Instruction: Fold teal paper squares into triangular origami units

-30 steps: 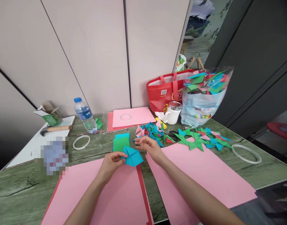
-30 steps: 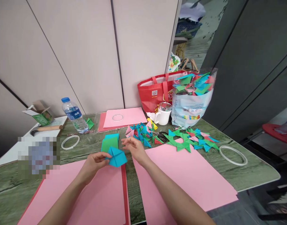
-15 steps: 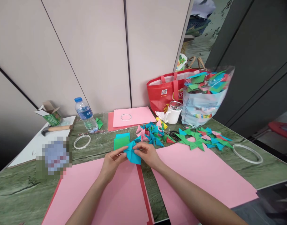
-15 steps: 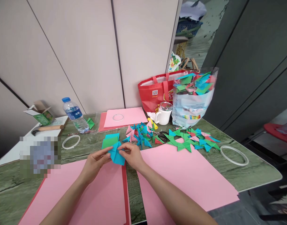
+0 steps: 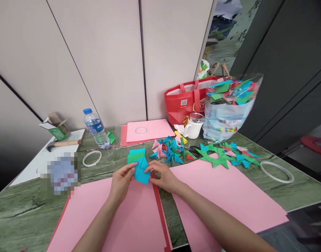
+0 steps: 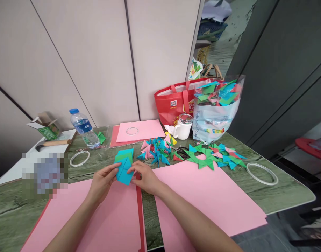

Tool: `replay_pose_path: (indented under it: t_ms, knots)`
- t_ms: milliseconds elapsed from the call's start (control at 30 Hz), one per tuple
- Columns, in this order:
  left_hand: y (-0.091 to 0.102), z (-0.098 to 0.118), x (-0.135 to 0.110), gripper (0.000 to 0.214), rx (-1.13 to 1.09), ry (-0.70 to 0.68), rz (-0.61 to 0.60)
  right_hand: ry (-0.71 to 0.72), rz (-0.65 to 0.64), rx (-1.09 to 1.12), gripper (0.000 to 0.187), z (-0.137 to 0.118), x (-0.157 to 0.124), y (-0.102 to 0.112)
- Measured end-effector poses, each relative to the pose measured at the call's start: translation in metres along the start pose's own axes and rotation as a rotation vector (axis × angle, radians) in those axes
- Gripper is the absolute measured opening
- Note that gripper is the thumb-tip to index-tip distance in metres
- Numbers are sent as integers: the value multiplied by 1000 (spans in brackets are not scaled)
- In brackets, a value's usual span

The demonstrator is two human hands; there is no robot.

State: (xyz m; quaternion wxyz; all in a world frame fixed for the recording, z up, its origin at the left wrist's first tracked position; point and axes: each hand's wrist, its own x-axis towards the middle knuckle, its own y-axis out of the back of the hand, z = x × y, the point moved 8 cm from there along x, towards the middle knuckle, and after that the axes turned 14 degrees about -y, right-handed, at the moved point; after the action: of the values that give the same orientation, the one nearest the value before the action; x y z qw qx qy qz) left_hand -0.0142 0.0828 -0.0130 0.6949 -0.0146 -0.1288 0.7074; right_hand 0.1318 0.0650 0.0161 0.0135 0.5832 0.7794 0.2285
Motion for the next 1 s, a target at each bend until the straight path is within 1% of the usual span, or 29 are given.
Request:
replay_pose_path:
  t_ms: [100,167,267,400,500,600,800,1000]
  knots:
    - [-6,3,-2,32,-3,-8,-56,1,5,-19,26,0,1,1]
    - [-9,5,-3,34,-12,-17,-91,-22,-5,14,25,2,2,1]
    - [-12,8,-4,30,18,-29,-125,-74,6,95,21,6,4,1]
    - [-13,8,-6,30,110,-43,-154,-135,133,145,18,11,5,3]
    - [-15,10,-8,32,123,-54,-161,-175,221,141,20,15,4,5]
    - [-19,12,-10,33,110,-41,-171,-192,264,143,20,17,3,6]
    - [-26,9,-13,48,21,0,-188,-226,256,266,23,21,4,7]
    - [-24,4,-13,47,11,-14,-125,-229,270,274,20,16,3,9]
